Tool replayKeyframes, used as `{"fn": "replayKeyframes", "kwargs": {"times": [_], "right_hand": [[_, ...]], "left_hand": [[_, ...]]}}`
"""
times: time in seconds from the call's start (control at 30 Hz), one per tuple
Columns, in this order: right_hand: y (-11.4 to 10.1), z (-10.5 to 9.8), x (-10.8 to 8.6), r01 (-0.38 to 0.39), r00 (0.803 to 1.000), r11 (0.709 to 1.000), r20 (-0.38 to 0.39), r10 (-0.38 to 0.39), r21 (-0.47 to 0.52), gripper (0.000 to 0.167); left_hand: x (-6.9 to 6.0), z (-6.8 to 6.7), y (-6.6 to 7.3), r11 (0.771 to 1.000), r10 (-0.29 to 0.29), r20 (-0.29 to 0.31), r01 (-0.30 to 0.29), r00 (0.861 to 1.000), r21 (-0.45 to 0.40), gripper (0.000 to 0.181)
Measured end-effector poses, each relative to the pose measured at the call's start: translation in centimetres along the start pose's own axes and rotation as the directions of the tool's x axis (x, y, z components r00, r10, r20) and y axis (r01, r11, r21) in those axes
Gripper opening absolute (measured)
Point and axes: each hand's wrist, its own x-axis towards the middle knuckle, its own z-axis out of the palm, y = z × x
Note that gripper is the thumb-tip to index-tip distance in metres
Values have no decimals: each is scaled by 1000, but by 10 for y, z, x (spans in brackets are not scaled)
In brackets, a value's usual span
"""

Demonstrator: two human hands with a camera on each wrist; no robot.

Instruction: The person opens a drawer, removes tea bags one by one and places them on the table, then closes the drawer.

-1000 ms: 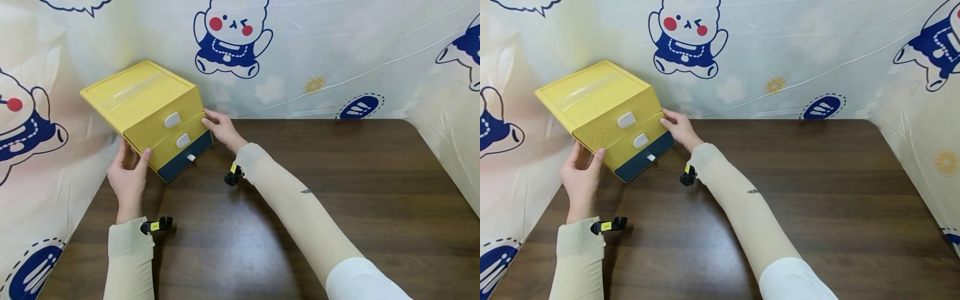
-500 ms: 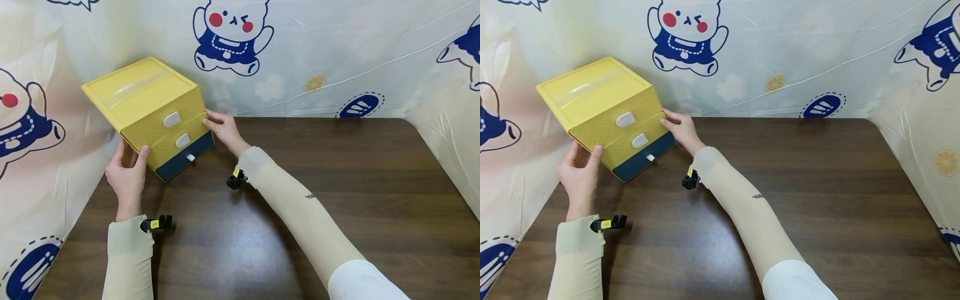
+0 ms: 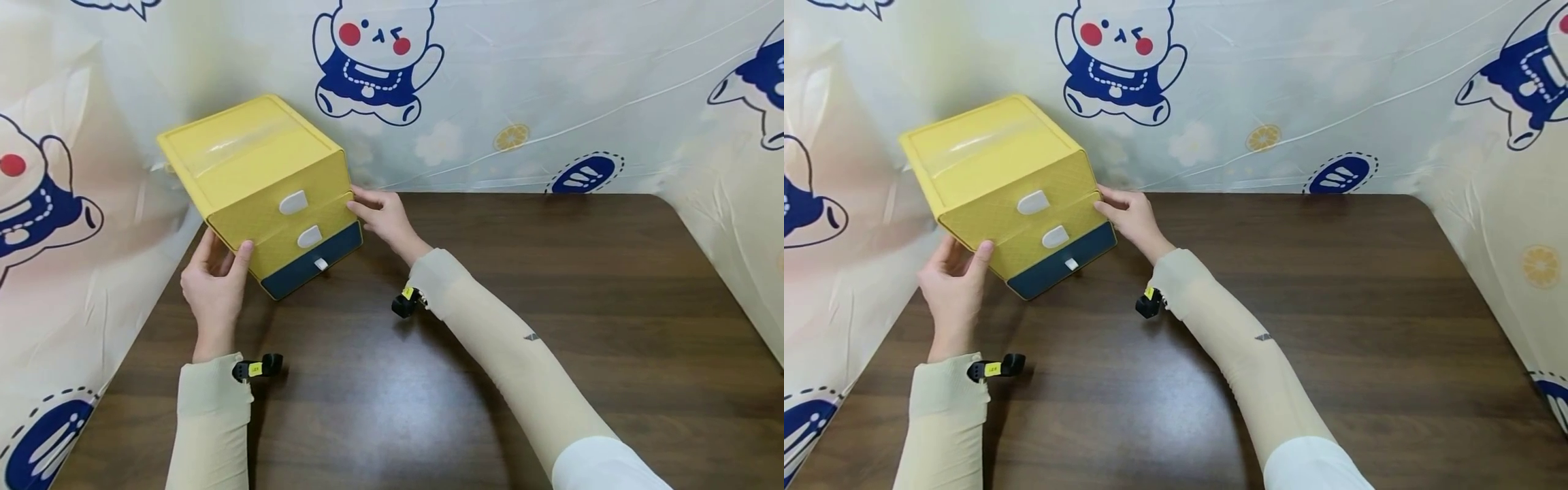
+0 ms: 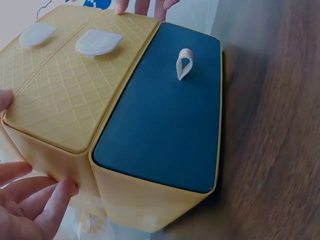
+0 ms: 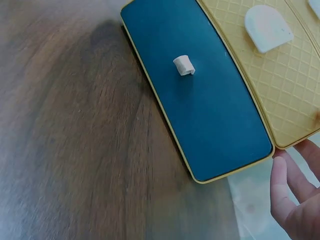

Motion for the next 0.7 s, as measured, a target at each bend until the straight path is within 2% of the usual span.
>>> {"fn": "replayKeyframes", "kwargs": {"times": [0.13,0.43,0.7], "right_hand": [[2,-9,-6,23,1000,1000,-3,-23,0,43],[5,-32,-25,90,996,996,-6,-90,-29,42],[9,-55,-48,141,987,985,-66,-148,-101,41]], "left_hand": [[-3,3,1,999,37,26,-36,999,-4,59],[-16,17,4,997,81,36,-80,996,-24,55],[-29,29,10,994,109,105,-108,989,-15,55]]}}
